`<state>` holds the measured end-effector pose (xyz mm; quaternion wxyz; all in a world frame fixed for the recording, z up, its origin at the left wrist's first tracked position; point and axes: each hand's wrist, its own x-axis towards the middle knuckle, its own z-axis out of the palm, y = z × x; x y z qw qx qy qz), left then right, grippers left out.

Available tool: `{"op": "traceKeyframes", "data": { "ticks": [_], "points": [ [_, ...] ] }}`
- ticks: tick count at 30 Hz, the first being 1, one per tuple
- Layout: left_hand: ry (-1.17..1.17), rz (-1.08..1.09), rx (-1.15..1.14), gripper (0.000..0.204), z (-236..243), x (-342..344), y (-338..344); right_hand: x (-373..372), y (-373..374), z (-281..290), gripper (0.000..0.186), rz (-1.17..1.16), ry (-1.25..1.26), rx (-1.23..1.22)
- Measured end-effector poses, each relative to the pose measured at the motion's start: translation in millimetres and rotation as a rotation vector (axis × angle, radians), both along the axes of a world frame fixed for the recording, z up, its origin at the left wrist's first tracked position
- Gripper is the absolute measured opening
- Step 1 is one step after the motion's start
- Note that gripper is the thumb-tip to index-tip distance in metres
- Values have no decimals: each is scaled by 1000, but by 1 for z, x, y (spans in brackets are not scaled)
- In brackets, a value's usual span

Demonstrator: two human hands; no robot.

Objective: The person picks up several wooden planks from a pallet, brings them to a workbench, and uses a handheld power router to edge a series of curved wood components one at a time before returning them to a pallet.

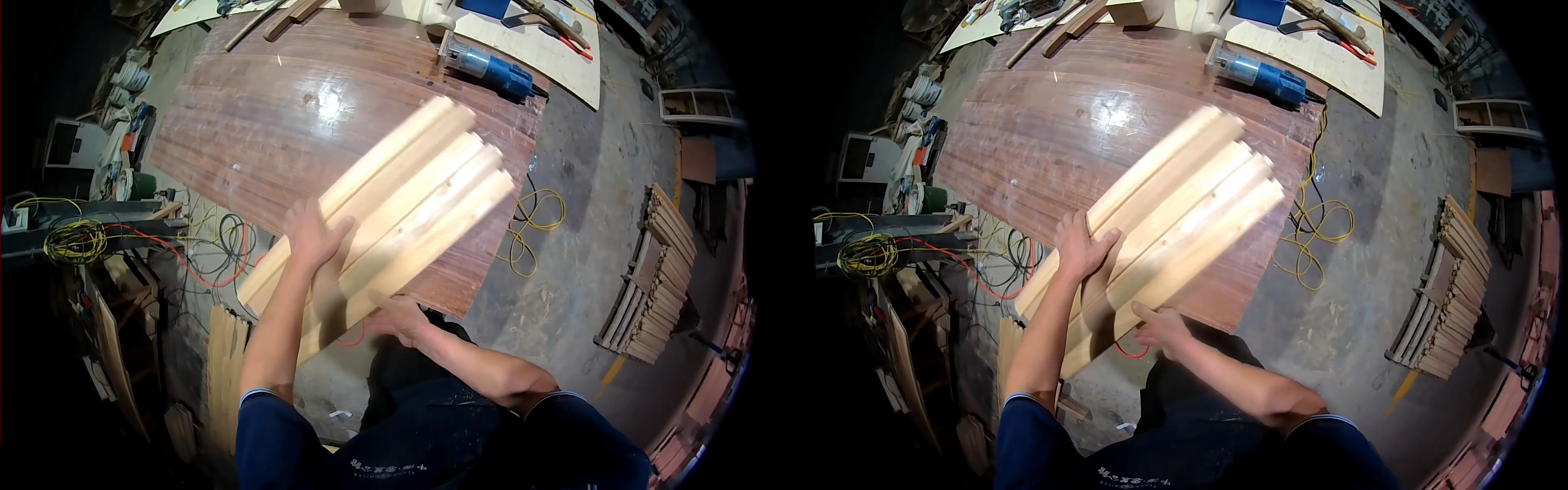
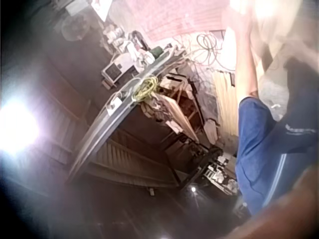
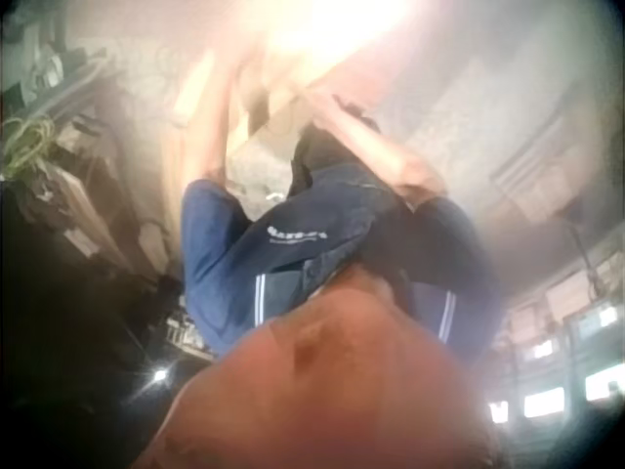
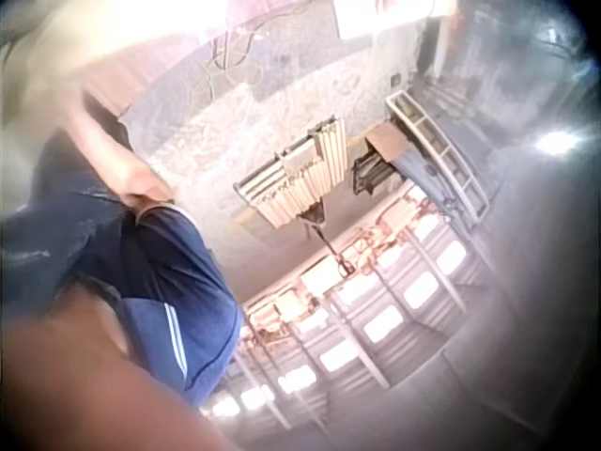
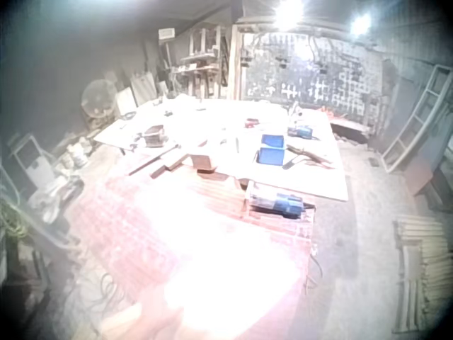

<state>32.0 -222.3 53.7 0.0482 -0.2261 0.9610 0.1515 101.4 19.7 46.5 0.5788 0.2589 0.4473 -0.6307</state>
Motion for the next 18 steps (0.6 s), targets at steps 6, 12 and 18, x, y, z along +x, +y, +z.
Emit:
{"op": "traceKeyframes", "data": {
  "ticks": [6,12,18],
  "points": [
    [90,-351,-5,87,-2,-56,0,-4,-35,-17,62,-125,-319,-114],
    [48,-529,77,96,0,-114,12,-16,-77,-45,64,-298,-458,-256],
    [136,-645,56,100,-13,-153,25,-50,-100,-47,61,-334,-397,-218]
  ]
}}
